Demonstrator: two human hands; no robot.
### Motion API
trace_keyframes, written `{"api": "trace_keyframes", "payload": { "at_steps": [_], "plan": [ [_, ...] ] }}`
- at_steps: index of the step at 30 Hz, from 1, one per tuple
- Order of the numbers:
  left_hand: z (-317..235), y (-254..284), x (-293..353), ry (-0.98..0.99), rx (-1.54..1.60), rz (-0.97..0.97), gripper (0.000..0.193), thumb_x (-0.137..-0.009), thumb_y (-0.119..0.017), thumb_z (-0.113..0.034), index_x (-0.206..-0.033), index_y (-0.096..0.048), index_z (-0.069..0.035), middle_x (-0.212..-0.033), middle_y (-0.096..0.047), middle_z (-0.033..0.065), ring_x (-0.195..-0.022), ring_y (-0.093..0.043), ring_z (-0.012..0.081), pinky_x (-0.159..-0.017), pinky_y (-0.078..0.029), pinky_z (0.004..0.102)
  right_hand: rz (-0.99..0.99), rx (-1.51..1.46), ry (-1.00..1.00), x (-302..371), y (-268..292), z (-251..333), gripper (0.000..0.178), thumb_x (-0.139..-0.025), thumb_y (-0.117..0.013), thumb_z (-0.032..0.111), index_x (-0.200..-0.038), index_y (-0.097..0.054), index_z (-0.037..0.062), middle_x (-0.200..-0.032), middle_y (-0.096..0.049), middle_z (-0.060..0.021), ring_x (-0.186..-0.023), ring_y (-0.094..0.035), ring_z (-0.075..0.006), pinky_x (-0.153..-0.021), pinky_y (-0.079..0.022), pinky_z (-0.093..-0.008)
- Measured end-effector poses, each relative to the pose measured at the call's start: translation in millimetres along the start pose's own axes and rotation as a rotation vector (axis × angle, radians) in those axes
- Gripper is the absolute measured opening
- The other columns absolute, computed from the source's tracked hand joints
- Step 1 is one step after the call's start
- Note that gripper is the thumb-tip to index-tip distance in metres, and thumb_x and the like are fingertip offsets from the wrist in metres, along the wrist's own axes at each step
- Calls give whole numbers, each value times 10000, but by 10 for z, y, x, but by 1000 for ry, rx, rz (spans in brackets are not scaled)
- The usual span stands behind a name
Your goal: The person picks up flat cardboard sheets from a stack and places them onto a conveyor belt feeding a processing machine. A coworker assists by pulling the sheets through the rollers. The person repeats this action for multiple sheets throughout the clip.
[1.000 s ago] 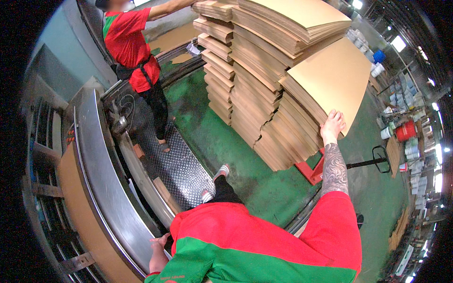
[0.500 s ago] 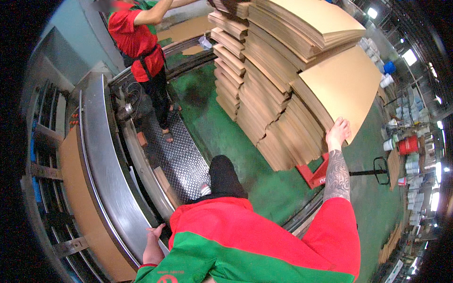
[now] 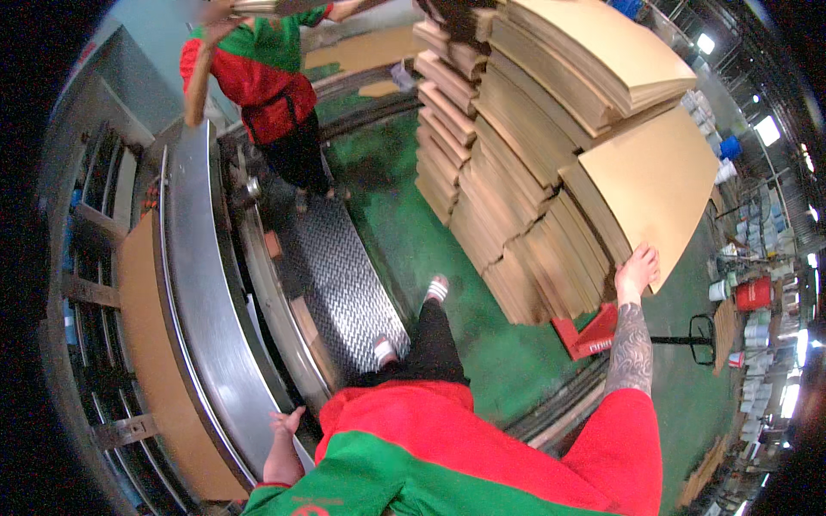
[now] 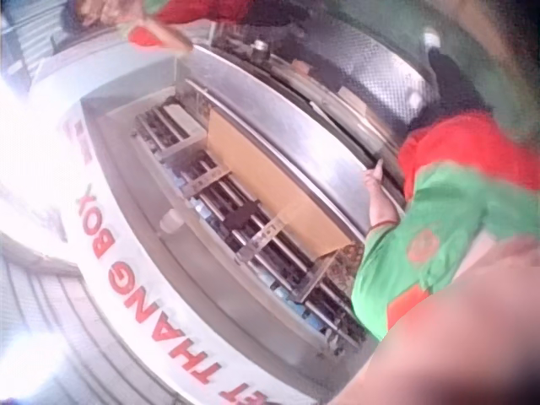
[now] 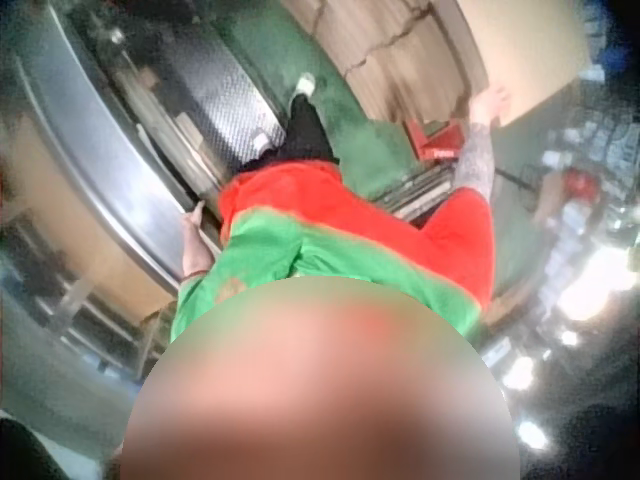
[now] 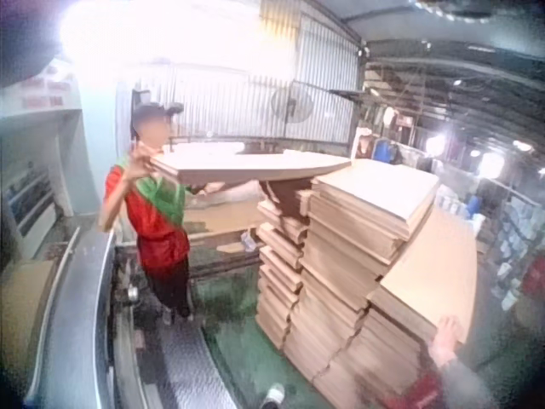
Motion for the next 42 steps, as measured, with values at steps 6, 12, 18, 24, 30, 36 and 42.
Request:
{"api": "trace_keyframes", "payload": {
  "at_steps": [6, 12, 18, 24, 30, 36, 42],
  "plan": [
    [191, 78, 71, -69, 222, 116, 1521, -782, -731, -846, -1718, 180, -67, -1768, 103, 370, -1675, 3, 471, -1340, -146, 583, 15, 54, -38, -32, -23, -6, 1012, -799, -944, 283, -1606, -359, 104, -1608, -420, -176, -1571, -348, -379, -1167, -366, -735],
    [415, -147, 42, -304, 380, -200, 1190, -861, -810, -588, -1727, -203, -43, -1776, -90, 332, -1662, -120, 455, -1342, -208, 489, 18, 56, -40, -41, -11, 1, 1002, -807, -943, 297, -1599, -355, 119, -1617, -415, -153, -1568, -358, -357, -1162, -380, -731],
    [885, -776, 422, -56, 479, -157, 869, -825, -842, -345, -1562, -541, 4, -1446, -677, 249, -1337, -649, 386, -1176, -476, 460, -9, -9, 25, -38, -45, -90, 914, -843, -905, 262, -1577, -392, 80, -1584, -435, -194, -1566, -351, -393, -1123, -379, -744],
    [1073, -1055, 598, -244, 418, -273, 780, -874, -840, -309, -1531, -561, 4, -1448, -692, 181, -1372, -626, 334, -1161, -474, 438, -80, -2, 86, 1, -78, -120, 854, -863, -887, 310, -1544, -424, 86, -1542, -469, -183, -1530, -403, -387, -1084, -411, -761],
    [1151, -1167, 593, -284, 626, -135, 703, -893, -811, -280, -1477, -562, 22, -1411, -685, 170, -1277, -650, 317, -1130, -491, 444, -62, 54, 58, 13, 3, -82, 895, -876, -876, 333, -1580, -382, 87, -1537, -461, -169, -1523, -406, -374, -1102, -409, -770],
    [1265, -1280, 689, -262, 541, -225, 765, -929, -784, -312, -1553, -494, 23, -1467, -655, 193, -1321, -638, 340, -1121, -497, 442, -65, 49, 54, -24, -85, -125, 887, -890, -860, 315, -1602, -378, 94, -1537, -461, -159, -1522, -403, -377, -1106, -397, -771],
    [1527, -1555, 776, -185, 511, -145, 827, -902, -783, -258, -1615, -447, -7, -1557, -590, 206, -1433, -561, 350, -1157, -479, 469, -84, 47, 72, -49, -156, -113, 858, -908, -846, 306, -1602, -386, 99, -1551, -470, -169, -1536, -402, -374, -1096, -419, -762]
  ]
}}
Point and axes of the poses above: each hand's wrist, its own x-axis away from the middle knuckle, its own y-axis out of the back of the hand, z = x × y, the point moved 4 cm from there along -x, towards the middle knuckle
